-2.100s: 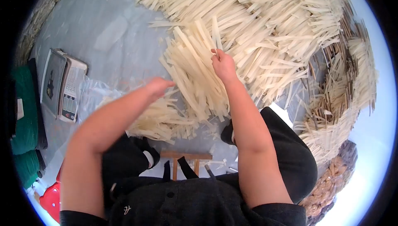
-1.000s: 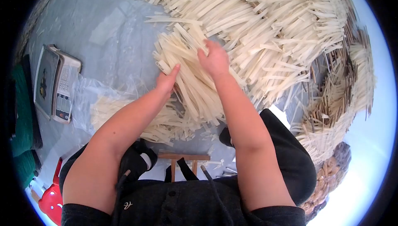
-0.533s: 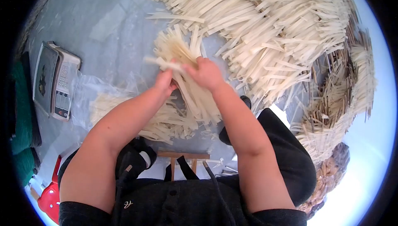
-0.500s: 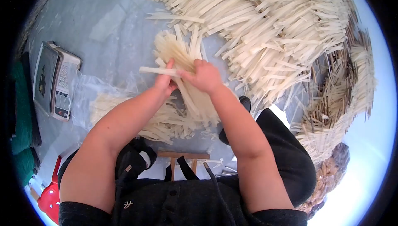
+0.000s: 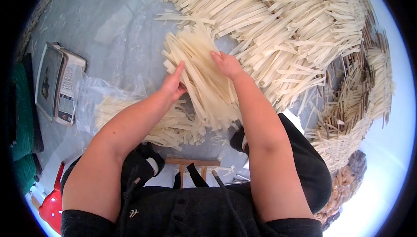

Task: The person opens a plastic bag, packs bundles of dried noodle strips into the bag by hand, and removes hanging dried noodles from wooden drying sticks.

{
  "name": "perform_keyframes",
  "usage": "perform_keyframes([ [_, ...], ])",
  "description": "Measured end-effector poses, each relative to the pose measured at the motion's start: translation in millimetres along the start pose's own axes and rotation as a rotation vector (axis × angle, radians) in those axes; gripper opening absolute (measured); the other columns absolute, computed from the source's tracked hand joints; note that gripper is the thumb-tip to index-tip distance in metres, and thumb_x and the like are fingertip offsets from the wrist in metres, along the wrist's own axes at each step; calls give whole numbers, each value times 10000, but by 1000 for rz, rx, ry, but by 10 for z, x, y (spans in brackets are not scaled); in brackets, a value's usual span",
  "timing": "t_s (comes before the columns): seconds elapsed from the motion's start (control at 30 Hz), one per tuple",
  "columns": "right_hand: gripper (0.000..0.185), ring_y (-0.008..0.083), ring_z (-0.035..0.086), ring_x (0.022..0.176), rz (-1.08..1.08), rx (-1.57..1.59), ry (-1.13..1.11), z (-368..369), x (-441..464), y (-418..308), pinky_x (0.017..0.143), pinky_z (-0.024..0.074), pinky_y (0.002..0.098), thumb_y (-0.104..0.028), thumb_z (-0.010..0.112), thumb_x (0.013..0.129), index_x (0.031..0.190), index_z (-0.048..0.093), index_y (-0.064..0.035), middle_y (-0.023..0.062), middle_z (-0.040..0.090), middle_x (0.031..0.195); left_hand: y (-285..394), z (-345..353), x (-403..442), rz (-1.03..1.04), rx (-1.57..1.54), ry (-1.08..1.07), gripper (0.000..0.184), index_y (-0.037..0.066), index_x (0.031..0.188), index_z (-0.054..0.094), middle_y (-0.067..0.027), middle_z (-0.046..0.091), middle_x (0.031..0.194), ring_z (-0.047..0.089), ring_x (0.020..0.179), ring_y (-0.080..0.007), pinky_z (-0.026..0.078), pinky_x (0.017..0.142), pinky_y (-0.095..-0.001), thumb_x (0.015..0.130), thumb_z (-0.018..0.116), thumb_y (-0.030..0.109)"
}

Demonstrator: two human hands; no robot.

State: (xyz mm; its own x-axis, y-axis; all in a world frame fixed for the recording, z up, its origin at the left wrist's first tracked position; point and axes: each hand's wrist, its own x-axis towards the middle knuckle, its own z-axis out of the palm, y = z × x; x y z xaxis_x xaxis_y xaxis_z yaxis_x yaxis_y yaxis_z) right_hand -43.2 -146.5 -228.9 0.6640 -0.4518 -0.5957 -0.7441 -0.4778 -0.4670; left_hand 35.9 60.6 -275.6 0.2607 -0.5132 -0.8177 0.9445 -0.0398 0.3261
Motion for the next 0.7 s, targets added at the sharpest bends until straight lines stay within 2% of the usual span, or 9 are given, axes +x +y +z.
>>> perform_keyframes([
  [0.17, 737, 383, 505, 1239, 6, -69, -22, 17, 11, 161, 1041, 389, 391, -612, 396, 935, 1364, 474, -19, 271, 563, 1273, -115, 46, 37, 86, 69, 43, 853, 94, 1422, 229, -131, 453, 1368, 513, 1208, -288, 478, 945, -473, 813, 776, 333],
  [0.27, 776, 355, 504, 1258, 5, 67, 33, 106, -78, 232, 1050, 383, 379, -616, 453, 915, 1414, 412, -24, 243, 545, 1320, -123, 39, 54, 86, 122, 73, 847, 94, 1410, 215, -140, 451, 1358, 517, 1204, -287, 486, 943, -460, 811, 781, 294],
  [0.37, 815, 331, 505, 1261, 89, 353, 63, 127, -130, 291, 1049, 384, 378, -598, 543, 884, 1455, 354, -48, 215, 523, 1358, -65, 90, -31, 77, 141, 92, 806, 95, 1394, 227, -140, 456, 1348, 529, 1192, -285, 490, 942, -449, 824, 767, 281],
  [0.43, 824, 312, 493, 1271, 17, 363, -22, 104, -153, 326, 1050, 383, 379, -542, 645, 850, 1469, 345, -88, 195, 507, 1378, -64, 94, -46, 81, 135, 94, 782, 95, 1384, 238, -140, 459, 1345, 535, 1185, -284, 489, 944, -446, 830, 760, 273],
  [0.47, 824, 312, 493, 1271, 17, 363, -22, 109, -161, 338, 1050, 383, 379, -542, 645, 850, 1469, 345, -88, 195, 507, 1378, -62, 97, -53, 78, 136, 102, 773, 95, 1380, 242, -139, 463, 1341, 541, 1177, -282, 490, 941, -445, 832, 758, 270],
  [0.53, 752, 262, 490, 1260, -48, 269, 5, 113, -172, 343, 1046, 379, 351, -401, 692, 874, 1481, 338, -133, 159, 509, 1374, -82, 82, -20, 76, 138, 109, 763, 95, 1376, 246, -137, 466, 1338, 547, 1170, -281, 490, 938, -444, 834, 757, 266],
  [0.57, 752, 262, 490, 1260, -48, 270, 6, 147, -147, 367, 1046, 379, 351, -401, 692, 874, 1481, 338, -133, 159, 509, 1374, -90, 64, 4, 74, 146, 99, 760, 94, 1374, 247, -137, 468, 1336, 548, 1168, -280, 490, 940, -442, 836, 755, 268],
  [0.63, 723, 243, 507, 1233, -133, 370, 185, 239, -87, 403, 1038, 391, 344, -342, 715, 865, 1467, 360, -157, 153, 527, 1351, -90, 55, 19, 72, 154, 91, 757, 94, 1373, 247, -137, 470, 1334, 549, 1166, -279, 490, 941, -441, 837, 753, 269],
  [0.7, 663, 251, 518, 1214, -220, 310, 278, 244, -101, 406, 1028, 399, 347, -298, 722, 856, 1423, 413, -149, 151, 547, 1315, -84, 62, 14, 56, 166, 106, 764, 93, 1375, 240, -137, 470, 1333, 549, 1164, -280, 488, 943, -442, 838, 752, 277],
])
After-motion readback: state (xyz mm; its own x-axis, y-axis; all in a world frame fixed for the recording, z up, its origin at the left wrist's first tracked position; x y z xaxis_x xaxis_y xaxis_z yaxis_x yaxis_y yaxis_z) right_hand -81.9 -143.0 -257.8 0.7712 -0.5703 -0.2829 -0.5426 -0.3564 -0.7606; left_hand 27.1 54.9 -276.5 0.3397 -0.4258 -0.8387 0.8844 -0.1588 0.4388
